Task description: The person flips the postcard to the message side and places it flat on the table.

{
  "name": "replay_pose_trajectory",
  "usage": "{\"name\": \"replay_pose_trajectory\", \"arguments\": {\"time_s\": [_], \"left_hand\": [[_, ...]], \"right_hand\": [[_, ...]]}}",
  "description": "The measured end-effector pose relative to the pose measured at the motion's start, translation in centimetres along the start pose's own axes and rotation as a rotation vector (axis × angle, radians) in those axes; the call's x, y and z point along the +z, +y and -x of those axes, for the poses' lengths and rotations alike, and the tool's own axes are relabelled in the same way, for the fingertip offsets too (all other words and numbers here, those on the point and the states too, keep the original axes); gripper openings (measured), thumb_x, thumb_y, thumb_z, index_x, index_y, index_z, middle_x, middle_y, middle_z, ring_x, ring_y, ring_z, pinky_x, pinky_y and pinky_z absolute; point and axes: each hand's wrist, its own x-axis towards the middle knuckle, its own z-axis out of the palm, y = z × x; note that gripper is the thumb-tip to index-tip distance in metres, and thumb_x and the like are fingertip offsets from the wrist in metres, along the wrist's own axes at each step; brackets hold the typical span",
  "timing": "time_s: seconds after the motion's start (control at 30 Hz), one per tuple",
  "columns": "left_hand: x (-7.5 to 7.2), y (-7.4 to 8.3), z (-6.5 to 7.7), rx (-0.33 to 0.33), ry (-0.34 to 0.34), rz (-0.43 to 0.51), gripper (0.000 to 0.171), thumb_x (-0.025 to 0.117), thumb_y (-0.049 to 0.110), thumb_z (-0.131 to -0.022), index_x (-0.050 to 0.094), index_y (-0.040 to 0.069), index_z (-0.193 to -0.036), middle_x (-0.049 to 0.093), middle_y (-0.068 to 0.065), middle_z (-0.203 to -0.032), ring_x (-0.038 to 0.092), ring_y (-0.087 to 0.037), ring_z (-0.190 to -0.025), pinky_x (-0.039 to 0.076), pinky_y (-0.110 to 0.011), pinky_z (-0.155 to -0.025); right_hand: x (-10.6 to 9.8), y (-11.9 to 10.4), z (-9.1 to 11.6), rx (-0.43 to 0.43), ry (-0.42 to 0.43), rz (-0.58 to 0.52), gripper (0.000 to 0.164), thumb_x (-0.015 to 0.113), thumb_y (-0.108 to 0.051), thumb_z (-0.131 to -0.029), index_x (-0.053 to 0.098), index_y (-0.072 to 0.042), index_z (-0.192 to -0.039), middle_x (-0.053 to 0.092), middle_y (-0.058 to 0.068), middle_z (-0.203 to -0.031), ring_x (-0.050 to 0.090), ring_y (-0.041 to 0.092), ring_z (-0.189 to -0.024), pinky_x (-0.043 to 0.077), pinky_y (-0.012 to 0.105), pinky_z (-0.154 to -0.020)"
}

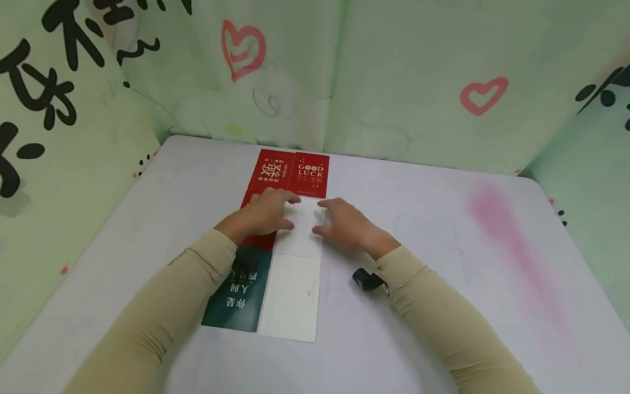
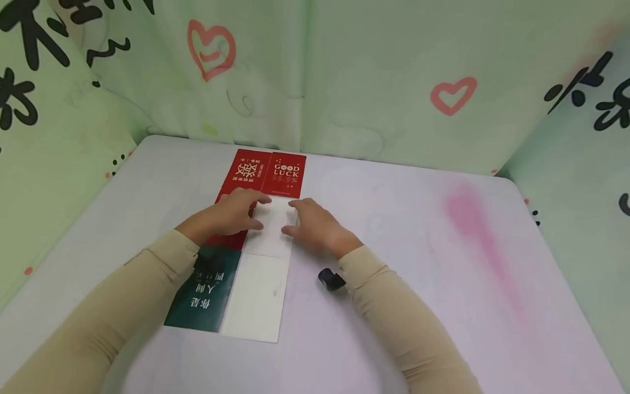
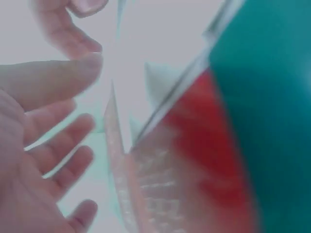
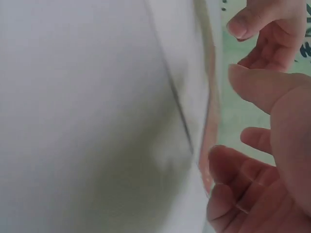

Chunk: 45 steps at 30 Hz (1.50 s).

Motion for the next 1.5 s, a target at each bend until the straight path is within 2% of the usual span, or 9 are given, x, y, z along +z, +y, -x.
{"name": "replay_pose_trajectory", "arguments": {"time_s": [0.13,0.23,0.4,0.6,0.73,0.93,1.1,1.27,1.5], "left_hand": [[-1.4,0.3,-1.6,0.012,0.078,0.003,0.077,0.085,0.028,-0.081,0.049,0.017,-0.148,0.05,-0.008,-0.146,0.039,-0.03,-0.135,0.032,-0.056,-0.108],[-2.2,0.2,-3.3,-0.01,0.098,-0.019,0.08,0.083,0.028,-0.083,0.044,0.015,-0.151,0.048,-0.01,-0.148,0.034,-0.031,-0.137,0.027,-0.057,-0.11],[-2.1,0.0,-5.8,-0.044,0.034,-0.018,0.085,0.082,0.033,-0.083,0.038,0.017,-0.154,0.045,-0.01,-0.149,0.032,-0.031,-0.137,0.026,-0.057,-0.111],[-1.3,0.1,-7.2,-0.091,-0.027,0.005,0.092,0.08,0.038,-0.084,0.029,0.018,-0.158,0.042,-0.01,-0.153,0.024,-0.033,-0.145,0.017,-0.06,-0.116],[-1.0,0.0,-7.6,-0.105,-0.053,0.013,0.093,0.079,0.039,-0.085,0.027,0.016,-0.158,0.046,-0.008,-0.15,0.026,-0.034,-0.144,0.011,-0.061,-0.116],[-0.8,-0.3,-8.0,-0.12,-0.051,-0.003,0.088,0.079,0.038,-0.085,0.031,0.016,-0.156,0.049,-0.007,-0.147,0.033,-0.033,-0.14,0.014,-0.06,-0.116],[-0.8,-0.4,-8.0,-0.131,-0.057,0.0,0.088,0.079,0.039,-0.084,0.033,0.015,-0.155,0.047,-0.008,-0.149,0.033,-0.033,-0.14,0.013,-0.06,-0.116],[-0.8,-0.2,-7.8,-0.124,-0.06,-0.007,0.086,0.079,0.04,-0.084,0.035,0.015,-0.154,0.048,-0.008,-0.147,0.035,-0.033,-0.137,0.014,-0.059,-0.115],[-0.7,-0.1,-7.4,-0.101,-0.035,-0.01,0.072,0.07,0.033,-0.091,0.038,0.012,-0.151,0.054,-0.008,-0.138,0.043,-0.028,-0.128,0.019,-0.055,-0.112]], "right_hand": [[-2.1,0.5,-1.1,0.014,0.085,0.006,0.066,0.069,-0.034,-0.095,0.045,-0.002,-0.147,0.048,0.017,-0.147,0.042,0.034,-0.136,0.036,0.051,-0.11],[-3.4,1.0,-2.4,0.024,0.12,0.045,0.067,0.07,-0.035,-0.094,0.046,-0.002,-0.147,0.049,0.017,-0.146,0.043,0.035,-0.135,0.038,0.05,-0.109],[-4.0,1.8,-4.1,0.057,0.099,0.083,0.073,0.073,-0.038,-0.091,0.044,-0.004,-0.149,0.049,0.017,-0.146,0.041,0.036,-0.135,0.038,0.05,-0.109],[-3.3,2.7,-5.7,0.104,0.058,0.057,0.081,0.073,-0.044,-0.09,0.038,-0.007,-0.152,0.049,0.017,-0.145,0.043,0.035,-0.133,0.043,0.051,-0.104],[-2.6,3.2,-6.4,0.148,0.028,0.035,0.086,0.072,-0.047,-0.089,0.033,-0.008,-0.154,0.048,0.017,-0.145,0.043,0.035,-0.132,0.044,0.051,-0.103],[-2.3,3.2,-6.8,0.167,0.041,0.051,0.086,0.074,-0.045,-0.088,0.035,-0.007,-0.154,0.049,0.017,-0.144,0.044,0.035,-0.131,0.045,0.05,-0.103],[-2.3,3.1,-6.8,0.157,0.049,0.082,0.081,0.073,-0.043,-0.09,0.037,-0.006,-0.152,0.051,0.017,-0.142,0.046,0.035,-0.128,0.045,0.048,-0.103],[-2.3,3.0,-6.6,0.14,0.047,0.121,0.074,0.066,-0.044,-0.094,0.039,-0.004,-0.151,0.054,0.018,-0.137,0.05,0.035,-0.123,0.045,0.048,-0.102],[-2.2,2.6,-6.3,0.104,0.05,0.165,0.059,0.056,-0.04,-0.098,0.046,-0.002,-0.143,0.06,0.019,-0.124,0.055,0.035,-0.111,0.045,0.048,-0.098]]}}
